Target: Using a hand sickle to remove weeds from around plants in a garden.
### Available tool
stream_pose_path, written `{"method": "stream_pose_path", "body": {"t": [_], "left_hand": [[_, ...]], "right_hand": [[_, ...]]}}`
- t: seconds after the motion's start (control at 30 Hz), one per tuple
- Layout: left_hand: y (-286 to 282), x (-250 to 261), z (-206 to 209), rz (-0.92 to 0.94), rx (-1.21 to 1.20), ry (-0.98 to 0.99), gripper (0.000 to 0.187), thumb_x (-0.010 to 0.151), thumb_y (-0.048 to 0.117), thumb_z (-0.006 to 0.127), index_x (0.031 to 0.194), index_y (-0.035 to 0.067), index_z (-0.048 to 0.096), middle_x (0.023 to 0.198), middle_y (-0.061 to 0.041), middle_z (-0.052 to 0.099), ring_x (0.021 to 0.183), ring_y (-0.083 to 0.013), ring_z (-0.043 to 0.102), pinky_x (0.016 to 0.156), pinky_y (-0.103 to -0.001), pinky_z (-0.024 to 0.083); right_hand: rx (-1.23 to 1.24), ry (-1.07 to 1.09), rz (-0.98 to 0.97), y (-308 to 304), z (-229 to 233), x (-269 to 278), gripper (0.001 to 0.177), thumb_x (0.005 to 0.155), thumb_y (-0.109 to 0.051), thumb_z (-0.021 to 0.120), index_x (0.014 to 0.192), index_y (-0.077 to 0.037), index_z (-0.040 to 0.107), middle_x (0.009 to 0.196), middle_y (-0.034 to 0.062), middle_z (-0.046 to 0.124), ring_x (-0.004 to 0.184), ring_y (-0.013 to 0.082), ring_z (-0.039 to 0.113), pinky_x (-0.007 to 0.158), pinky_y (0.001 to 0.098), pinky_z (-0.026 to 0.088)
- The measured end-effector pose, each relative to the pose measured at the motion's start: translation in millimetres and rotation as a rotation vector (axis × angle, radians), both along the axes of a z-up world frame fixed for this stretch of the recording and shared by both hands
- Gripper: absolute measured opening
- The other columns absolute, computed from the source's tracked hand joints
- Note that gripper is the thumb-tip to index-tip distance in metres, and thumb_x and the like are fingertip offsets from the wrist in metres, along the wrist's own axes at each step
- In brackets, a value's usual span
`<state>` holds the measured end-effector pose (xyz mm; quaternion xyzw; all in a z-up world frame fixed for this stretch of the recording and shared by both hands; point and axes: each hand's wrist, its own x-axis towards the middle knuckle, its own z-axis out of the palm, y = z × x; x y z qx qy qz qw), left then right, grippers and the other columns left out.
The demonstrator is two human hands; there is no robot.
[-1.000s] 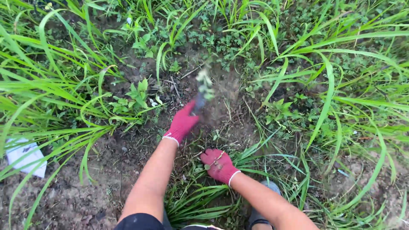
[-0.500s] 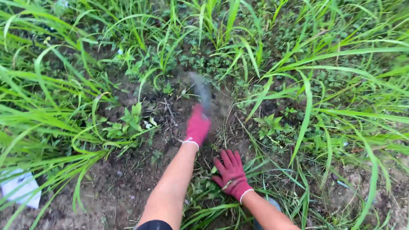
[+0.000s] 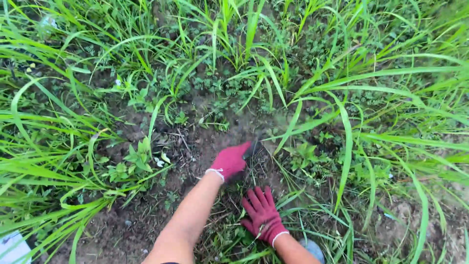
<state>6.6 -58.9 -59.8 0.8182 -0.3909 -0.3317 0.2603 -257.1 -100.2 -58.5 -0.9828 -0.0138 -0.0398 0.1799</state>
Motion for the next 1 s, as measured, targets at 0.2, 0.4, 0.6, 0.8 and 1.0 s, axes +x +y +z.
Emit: {"method": "stream_pose_path", "body": {"t": [0.2, 0.4, 0.6, 0.8, 1.0], "left_hand": [[-24, 5, -23, 0.620, -0.152, 0.106, 0.052, 0.086, 0.018, 0.054, 0.136, 0.005, 0.045, 0.120, -0.024, 0.065, 0.109, -0.0397, 0.065, 0.096, -0.046, 0.051], [-12, 15, 16, 0.123, -0.138, -0.013, 0.065, 0.077, 0.011, 0.054, 0.142, 0.018, 0.060, 0.112, -0.025, 0.072, 0.099, -0.0429, 0.070, 0.088, -0.050, 0.057], [-31, -15, -48, 0.180, -0.006, -0.107, 0.053, 0.088, 0.017, 0.057, 0.141, 0.019, 0.053, 0.109, -0.025, 0.072, 0.100, -0.0437, 0.070, 0.090, -0.053, 0.055], [-8, 33, 19, 0.364, -0.114, -0.066, 0.072, 0.082, 0.020, 0.062, 0.152, 0.023, 0.046, 0.115, -0.026, 0.070, 0.102, -0.0448, 0.068, 0.089, -0.053, 0.054], [8, -4, -46, 0.030, -0.116, 0.068, 0.082, 0.077, 0.016, 0.063, 0.156, 0.018, 0.039, 0.116, -0.030, 0.068, 0.104, -0.0435, 0.070, 0.091, -0.051, 0.054]], "right_hand": [[0.010, 0.023, 0.005, 0, 9, 2, 0.080, 0.073, -0.051, 0.079, 0.137, -0.007, 0.059, 0.149, 0.0250, 0.046, 0.142, 0.0492, 0.036, 0.117, 0.0700, 0.017], [0.013, -0.013, 0.002, -2, 0, 2, 0.080, 0.071, -0.051, 0.079, 0.136, -0.008, 0.059, 0.147, 0.0236, 0.048, 0.140, 0.0496, 0.037, 0.116, 0.0704, 0.018], [0.011, 0.016, -0.005, 1, 5, 2, 0.079, 0.073, -0.051, 0.079, 0.136, -0.008, 0.059, 0.147, 0.0239, 0.047, 0.139, 0.0495, 0.038, 0.116, 0.0708, 0.018], [0.010, 0.012, -0.005, -1, 8, 2, 0.080, 0.072, -0.049, 0.079, 0.137, -0.007, 0.060, 0.149, 0.0232, 0.048, 0.139, 0.0484, 0.040, 0.117, 0.0698, 0.020], [0.030, -0.073, 0.000, -2, 6, 3, 0.078, 0.071, -0.049, 0.079, 0.134, -0.008, 0.061, 0.146, 0.0222, 0.050, 0.137, 0.0479, 0.042, 0.116, 0.0697, 0.021]]}}
